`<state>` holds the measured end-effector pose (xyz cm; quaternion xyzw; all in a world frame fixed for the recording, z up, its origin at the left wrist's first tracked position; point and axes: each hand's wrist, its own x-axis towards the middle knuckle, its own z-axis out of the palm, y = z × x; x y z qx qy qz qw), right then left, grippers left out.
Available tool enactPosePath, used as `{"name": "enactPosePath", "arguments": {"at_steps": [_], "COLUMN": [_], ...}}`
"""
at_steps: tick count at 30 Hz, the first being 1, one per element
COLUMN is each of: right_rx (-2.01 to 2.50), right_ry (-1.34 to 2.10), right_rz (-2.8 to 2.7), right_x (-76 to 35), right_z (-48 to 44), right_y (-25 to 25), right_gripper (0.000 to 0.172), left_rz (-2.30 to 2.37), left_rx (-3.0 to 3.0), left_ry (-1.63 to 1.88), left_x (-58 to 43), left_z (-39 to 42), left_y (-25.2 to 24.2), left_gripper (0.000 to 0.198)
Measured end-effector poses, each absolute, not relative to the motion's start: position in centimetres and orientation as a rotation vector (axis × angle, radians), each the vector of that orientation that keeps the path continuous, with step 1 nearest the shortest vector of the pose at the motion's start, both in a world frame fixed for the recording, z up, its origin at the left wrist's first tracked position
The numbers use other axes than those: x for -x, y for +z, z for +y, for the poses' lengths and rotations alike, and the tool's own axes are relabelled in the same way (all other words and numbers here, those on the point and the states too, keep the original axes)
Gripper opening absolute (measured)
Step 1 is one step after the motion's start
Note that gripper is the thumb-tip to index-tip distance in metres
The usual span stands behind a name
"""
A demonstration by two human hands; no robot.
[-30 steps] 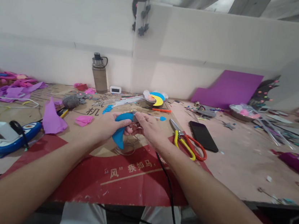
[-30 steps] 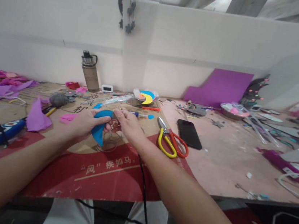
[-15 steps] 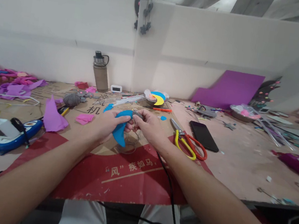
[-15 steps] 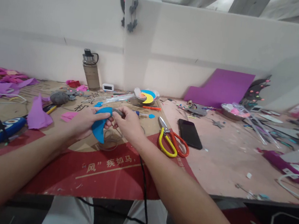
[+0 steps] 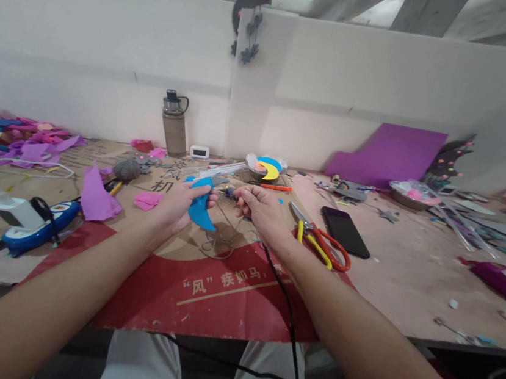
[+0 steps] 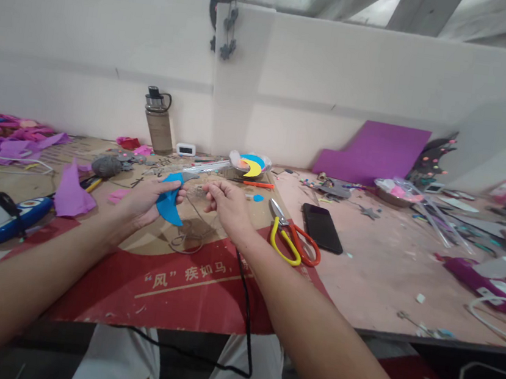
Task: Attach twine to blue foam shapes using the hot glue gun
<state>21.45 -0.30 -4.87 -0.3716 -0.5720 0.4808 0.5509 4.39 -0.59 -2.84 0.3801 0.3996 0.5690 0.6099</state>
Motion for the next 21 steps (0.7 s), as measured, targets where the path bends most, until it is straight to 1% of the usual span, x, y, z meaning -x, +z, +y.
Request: {"name": "enactPosePath", "arguments": {"at_steps": [3,4,6,8,10,12,15,17,21], "right_rx": [0.93,0.945,0.962,0.965,0.954,0.944,0.927,0.884,0.837], "right_ry": [1.101,1.067,1.012,1.01,1.047,1.069,1.084,1.125,1.147], "right_rz": [-1.371,-1.366,-1.359,-1.366,-1.388,-1.405,-1.396,-1.381,-1.413], "right_x": [-21.3,-21.3,-21.2,-21.1,-20.9,-20.5,-19.9,-19.7,-19.7], "right_z": [-0.6,-0.7,-0.7,-0.7,-0.7,-0.9,-1.2,-1.3,-1.1], "right_y": [-4.9,-4.9,-5.0,-4.9,-4.7,-4.4,-4.0,-3.9,-4.3], "right_gripper": [0.025,0.028,0.036,0.041,0.04,0.036,0.031,0.027,0.022], "left_rz": [0.911,0.911,0.933,1.001,1.104,1.195,1.206,1.134,0.881], "left_rx": [-0.977,-1.022,-1.128,-1.284,-1.492,-1.671,-1.755,-1.643,-1.183], "left_ry": [1.347,1.36,1.401,1.444,1.461,1.45,1.419,1.408,1.404], "left_x": [-4.4,-4.5,-4.5,-4.4,-4.4,-4.3,-4.5,-4.7,-5.1], "left_z": [-0.5,-0.5,-0.6,-0.9,-1.4,-1.9,-2.3,-2.2,-1.4], "left_y": [-3.2,-3.3,-3.6,-3.8,-3.9,-3.8,-3.8,-3.8,-3.7], "left_gripper": [0.004,0.005,0.013,0.02,0.024,0.025,0.023,0.023,0.022]}}
